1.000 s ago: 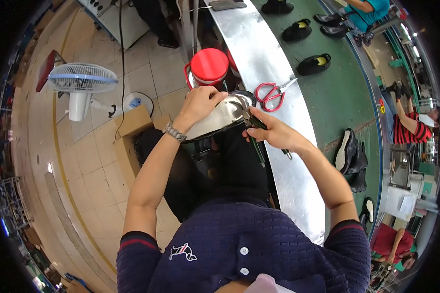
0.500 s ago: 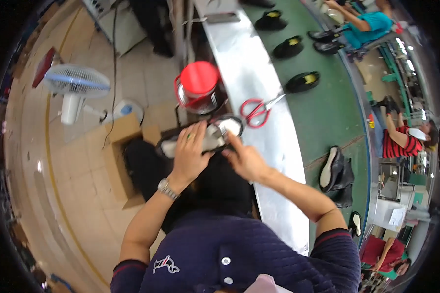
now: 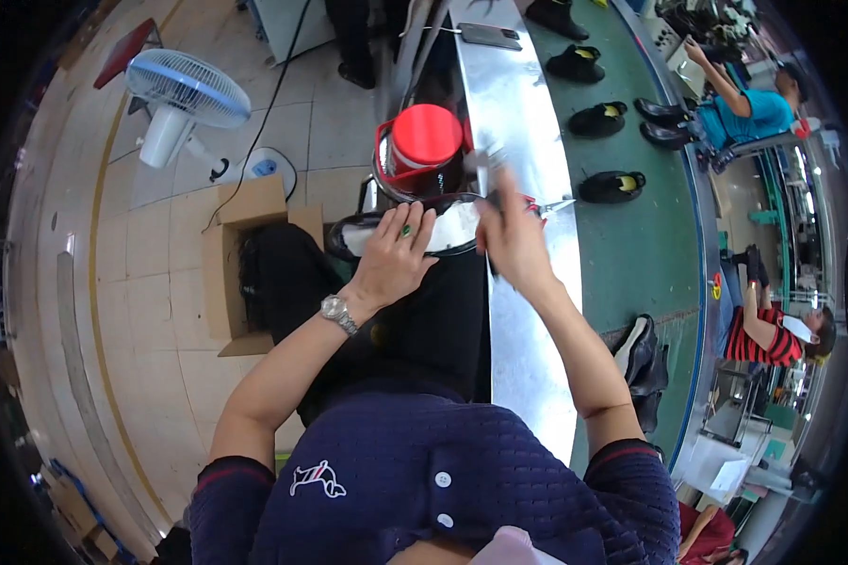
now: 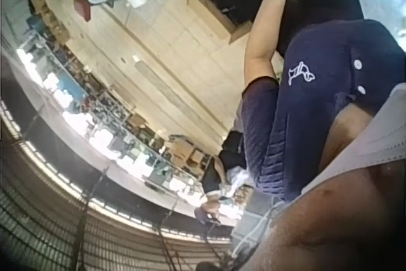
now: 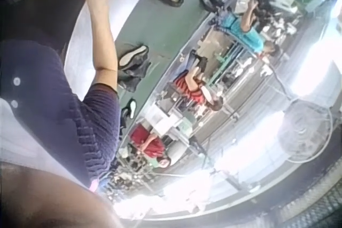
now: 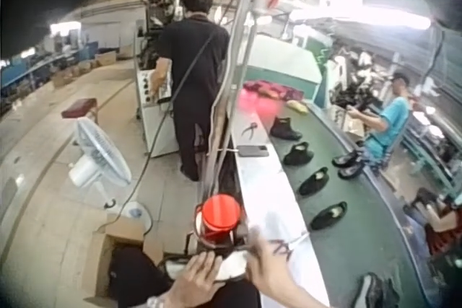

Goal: Finalizing shoe assembly by trimming excess material and cleaning the sole.

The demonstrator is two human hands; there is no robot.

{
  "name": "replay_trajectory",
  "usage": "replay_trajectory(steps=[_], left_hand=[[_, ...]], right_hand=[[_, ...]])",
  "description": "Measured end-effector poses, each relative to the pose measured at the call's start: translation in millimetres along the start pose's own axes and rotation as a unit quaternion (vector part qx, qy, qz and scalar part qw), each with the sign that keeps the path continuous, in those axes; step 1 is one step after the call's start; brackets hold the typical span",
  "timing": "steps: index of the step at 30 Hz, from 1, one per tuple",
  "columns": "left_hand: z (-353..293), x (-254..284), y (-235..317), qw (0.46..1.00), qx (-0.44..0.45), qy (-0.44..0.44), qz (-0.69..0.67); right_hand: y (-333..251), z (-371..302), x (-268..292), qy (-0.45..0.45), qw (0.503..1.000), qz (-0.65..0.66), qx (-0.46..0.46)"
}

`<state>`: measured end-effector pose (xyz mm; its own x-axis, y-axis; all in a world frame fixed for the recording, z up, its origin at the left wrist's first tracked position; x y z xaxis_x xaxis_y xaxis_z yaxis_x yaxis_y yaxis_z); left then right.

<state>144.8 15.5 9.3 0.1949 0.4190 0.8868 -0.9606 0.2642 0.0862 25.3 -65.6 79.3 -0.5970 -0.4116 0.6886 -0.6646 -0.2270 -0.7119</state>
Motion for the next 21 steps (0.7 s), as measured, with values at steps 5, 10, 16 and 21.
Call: replay_trajectory(steps=[5,10,16,21], left_hand=[[-8.5,-0.9,-6.8,0.999,0.012,0.000,0.030],[4.5,1.9,0.3,1.000,0.022,0.011,0.008],[-0.7,3.9,-3.7,0.999,0.046,0.010,0.008],[-4.7,-6.2,-1.4,0.998,0.048,-0.001,0.040]], right_hand=[[11.6,5.2,-17.7,-0.167,0.983,0.071,-0.013],[54.8,12.4,-36.3,-0.100,0.993,0.060,-0.027],[17.7,16.8,-2.0,0.033,0.984,0.171,0.045],[50.2,20.2,-28.8,-0.140,0.984,0.096,-0.044]])
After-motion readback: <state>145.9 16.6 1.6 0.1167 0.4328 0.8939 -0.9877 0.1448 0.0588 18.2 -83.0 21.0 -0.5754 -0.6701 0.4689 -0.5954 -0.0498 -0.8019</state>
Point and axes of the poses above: each hand's wrist, its own z-axis towards the middle knuckle, its own x-axis out of the back of the hand, y = z × x, the point moved 7 cm from there along z, towards the middle knuckle, and after that the axes turned 12 degrees about z, right-handed, at the moved point
